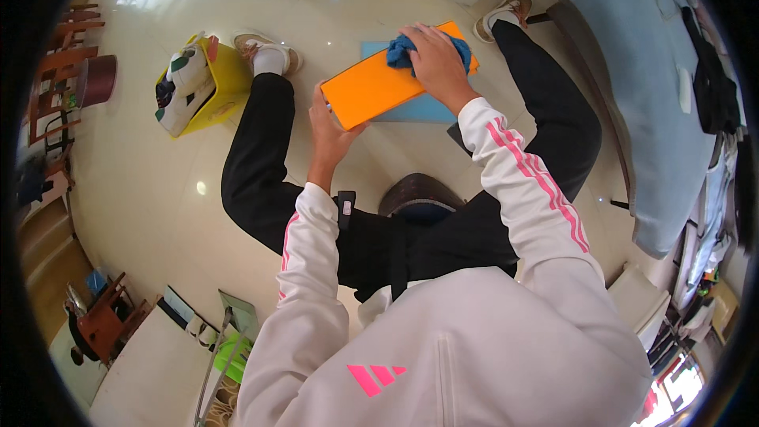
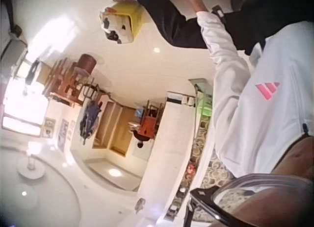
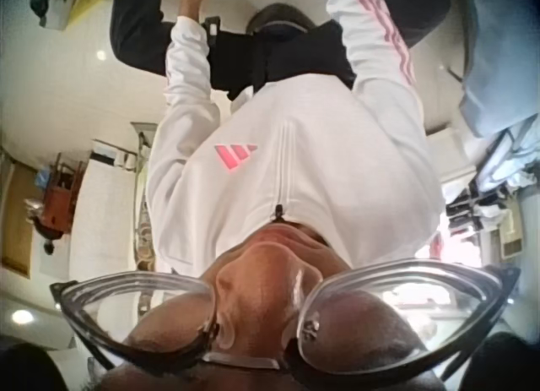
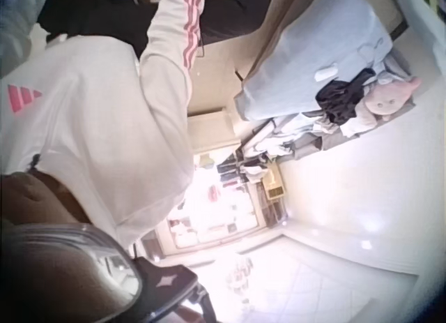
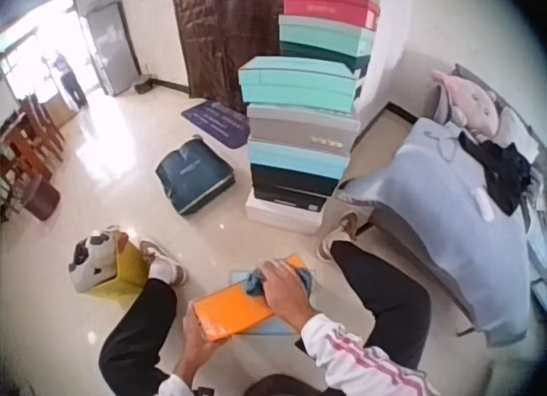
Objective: The user is seen cleaning the surface of shoeboxes using a blue cloth.
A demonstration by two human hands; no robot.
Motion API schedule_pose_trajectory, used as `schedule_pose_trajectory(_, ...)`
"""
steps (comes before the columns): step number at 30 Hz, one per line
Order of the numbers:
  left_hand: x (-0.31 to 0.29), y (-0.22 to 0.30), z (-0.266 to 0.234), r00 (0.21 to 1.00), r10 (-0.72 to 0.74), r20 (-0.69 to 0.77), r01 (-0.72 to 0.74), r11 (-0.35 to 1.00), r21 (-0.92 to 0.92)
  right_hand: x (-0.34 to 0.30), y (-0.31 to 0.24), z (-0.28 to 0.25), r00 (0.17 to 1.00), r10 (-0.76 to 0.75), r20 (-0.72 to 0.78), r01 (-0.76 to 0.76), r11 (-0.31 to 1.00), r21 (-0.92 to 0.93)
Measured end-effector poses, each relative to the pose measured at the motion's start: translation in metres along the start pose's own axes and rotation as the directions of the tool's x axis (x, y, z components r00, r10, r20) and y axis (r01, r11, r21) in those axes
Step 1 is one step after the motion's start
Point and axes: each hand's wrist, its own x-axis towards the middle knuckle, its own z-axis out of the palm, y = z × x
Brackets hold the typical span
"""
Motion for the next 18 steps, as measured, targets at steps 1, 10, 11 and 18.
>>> schedule_pose_trajectory(1, 0.003, 0.004, -0.002, 1.0, -0.004, -0.003, 0.004, 1.0, 0.004, 0.001, 0.0, 0.005, 0.999, 0.031, -0.019, -0.031, 0.999, -0.013)
schedule_pose_trajectory(10, -0.002, 0.006, -0.005, 0.997, -0.07, 0.02, 0.068, 0.994, 0.082, -0.071, -0.038, 0.003, 0.999, -0.021, -0.028, 0.021, 1.0, -0.011)
schedule_pose_trajectory(11, -0.001, 0.007, -0.004, 0.998, -0.066, 0.018, 0.064, 0.996, 0.061, -0.07, -0.038, 0.003, 0.999, -0.036, -0.013, 0.036, 0.999, -0.04)
schedule_pose_trajectory(18, -0.001, -0.003, -0.003, 0.999, -0.043, 0.027, 0.042, 0.999, 0.017, -0.001, -0.036, 0.033, 0.993, -0.113, 0.037, 0.112, 0.993, 0.022)
